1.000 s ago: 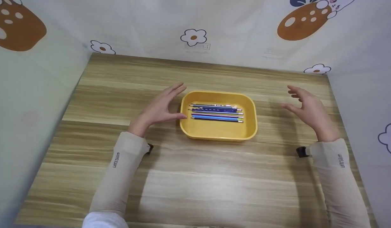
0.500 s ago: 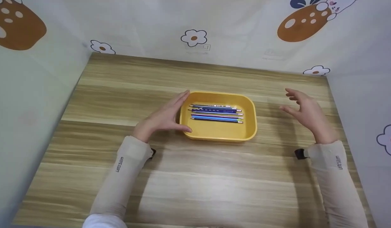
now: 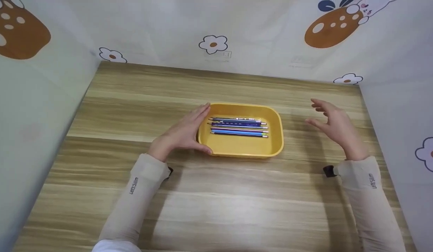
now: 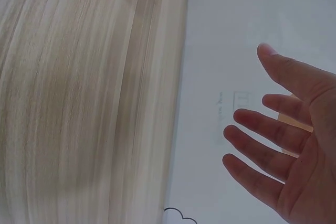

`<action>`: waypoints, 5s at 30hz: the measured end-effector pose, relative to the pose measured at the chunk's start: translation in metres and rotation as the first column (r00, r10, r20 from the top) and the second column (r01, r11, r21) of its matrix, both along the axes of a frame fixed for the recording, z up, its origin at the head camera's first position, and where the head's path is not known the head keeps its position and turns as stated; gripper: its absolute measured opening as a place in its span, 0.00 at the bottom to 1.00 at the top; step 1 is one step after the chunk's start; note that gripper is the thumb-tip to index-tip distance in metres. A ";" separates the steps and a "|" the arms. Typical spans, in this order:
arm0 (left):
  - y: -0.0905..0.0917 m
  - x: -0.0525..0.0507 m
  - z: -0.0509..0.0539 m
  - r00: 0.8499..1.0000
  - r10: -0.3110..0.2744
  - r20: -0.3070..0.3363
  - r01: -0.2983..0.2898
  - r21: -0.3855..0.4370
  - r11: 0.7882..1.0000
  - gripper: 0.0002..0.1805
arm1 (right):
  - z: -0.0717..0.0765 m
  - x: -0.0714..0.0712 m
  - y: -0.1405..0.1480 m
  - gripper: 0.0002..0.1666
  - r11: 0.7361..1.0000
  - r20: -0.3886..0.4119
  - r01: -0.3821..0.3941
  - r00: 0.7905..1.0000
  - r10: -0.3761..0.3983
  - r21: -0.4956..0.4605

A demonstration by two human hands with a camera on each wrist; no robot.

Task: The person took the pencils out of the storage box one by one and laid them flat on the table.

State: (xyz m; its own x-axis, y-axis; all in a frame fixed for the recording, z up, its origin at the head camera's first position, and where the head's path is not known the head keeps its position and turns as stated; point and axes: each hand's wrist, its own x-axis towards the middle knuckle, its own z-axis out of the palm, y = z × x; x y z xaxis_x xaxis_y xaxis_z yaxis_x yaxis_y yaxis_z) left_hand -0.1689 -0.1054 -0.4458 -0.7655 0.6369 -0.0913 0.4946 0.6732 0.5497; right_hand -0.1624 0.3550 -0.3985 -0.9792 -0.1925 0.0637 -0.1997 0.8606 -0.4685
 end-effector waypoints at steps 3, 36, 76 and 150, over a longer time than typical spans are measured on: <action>-0.001 0.001 0.001 1.000 0.007 0.006 -0.007 -0.011 1.000 0.77 | 0.000 -0.001 -0.003 0.40 1.000 0.004 -0.010 1.000 0.010 -0.003; 0.014 -0.004 0.025 0.999 -0.015 0.037 0.025 -0.297 0.955 0.81 | 0.022 -0.017 -0.048 0.36 0.993 0.030 -0.118 0.992 0.119 -0.018; 0.018 -0.008 0.023 0.999 -0.028 0.021 0.033 -0.368 0.929 0.84 | 0.045 -0.046 -0.128 0.34 0.956 0.145 -0.276 0.954 0.261 0.096; 0.014 -0.008 0.020 0.998 0.007 0.062 0.008 -0.241 0.970 0.83 | -0.002 -0.063 -0.200 0.27 0.682 0.286 -0.729 0.667 0.688 0.057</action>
